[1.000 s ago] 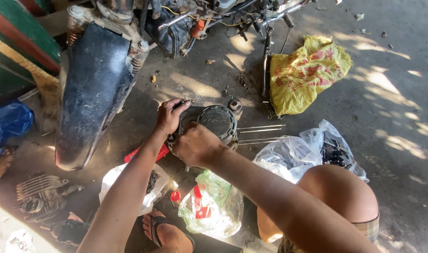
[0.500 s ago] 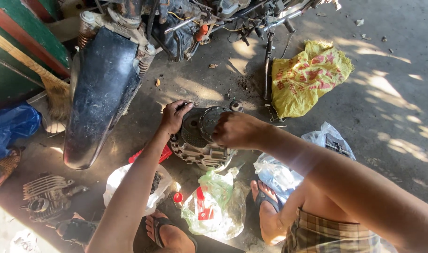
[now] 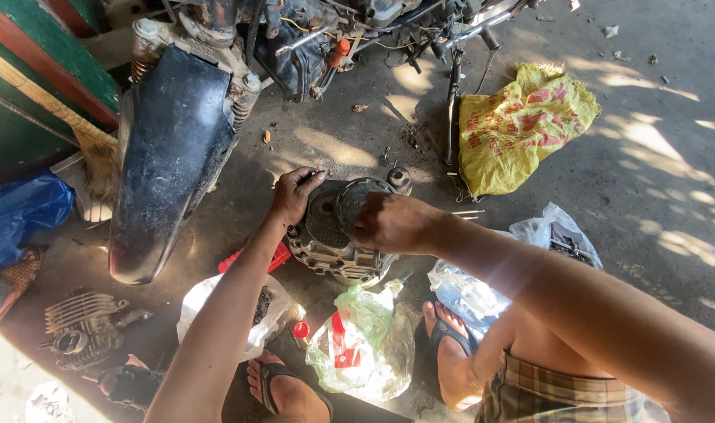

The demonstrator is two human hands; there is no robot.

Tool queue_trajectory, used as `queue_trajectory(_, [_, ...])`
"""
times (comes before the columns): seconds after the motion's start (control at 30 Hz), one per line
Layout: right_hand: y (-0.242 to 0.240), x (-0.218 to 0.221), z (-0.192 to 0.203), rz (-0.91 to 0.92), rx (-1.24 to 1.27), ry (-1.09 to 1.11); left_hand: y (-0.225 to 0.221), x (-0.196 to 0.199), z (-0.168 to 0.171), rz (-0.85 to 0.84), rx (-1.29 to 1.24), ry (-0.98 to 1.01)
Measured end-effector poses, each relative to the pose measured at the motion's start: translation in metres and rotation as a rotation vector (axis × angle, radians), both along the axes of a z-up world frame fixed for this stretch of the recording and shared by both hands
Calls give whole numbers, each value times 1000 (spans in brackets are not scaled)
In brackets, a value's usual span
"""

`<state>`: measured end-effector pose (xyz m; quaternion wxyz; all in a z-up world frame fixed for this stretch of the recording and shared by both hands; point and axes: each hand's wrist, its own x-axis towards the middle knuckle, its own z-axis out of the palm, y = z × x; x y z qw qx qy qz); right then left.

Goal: Disassembling and inspecting motorcycle engine components on the floor of a workshop.

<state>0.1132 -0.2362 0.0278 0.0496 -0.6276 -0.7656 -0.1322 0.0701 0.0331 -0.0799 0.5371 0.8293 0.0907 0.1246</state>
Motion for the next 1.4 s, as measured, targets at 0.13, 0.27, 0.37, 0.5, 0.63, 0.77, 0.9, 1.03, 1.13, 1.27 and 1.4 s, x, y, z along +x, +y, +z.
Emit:
queue_trajectory(0.13, [4,-3,7,57,-58,-40,0,1,-1,2,-38,-8])
queue_trajectory(0.27, [14,-10,22,156,-235,-148,-2,-1,2,-4,-8,-8])
queue_trajectory(0.37, [21,-15,25,185,-435,-227,-4,-3,8,-3,-15,-16])
queue_trajectory(0.5, [22,-25,38,208,-696,-438,-6,-4,11,2,51,-36])
queue_trajectory(0.63, [18,-31,52,125,-756,-361,-7,-4,14,42,80,-21])
queue_trajectory(0.77, [12,-31,48,35,-744,-300,-8,-5,16,38,114,5])
queue_trajectory(0.9, [3,-28,37,-10,-590,-202,-13,-6,22,65,142,18])
queue_trajectory(1.03, [3,-31,43,-24,-504,-208,-8,-5,22,61,119,-11])
queue_trajectory(1.13, [11,-34,46,49,-451,-312,-2,-7,10,61,168,-33])
queue_trajectory(1.27, [9,-29,60,177,-365,-291,3,-7,4,26,80,-64])
queue_trajectory(1.4, [-11,-4,73,72,-304,-62,5,-4,-1,38,82,-36])
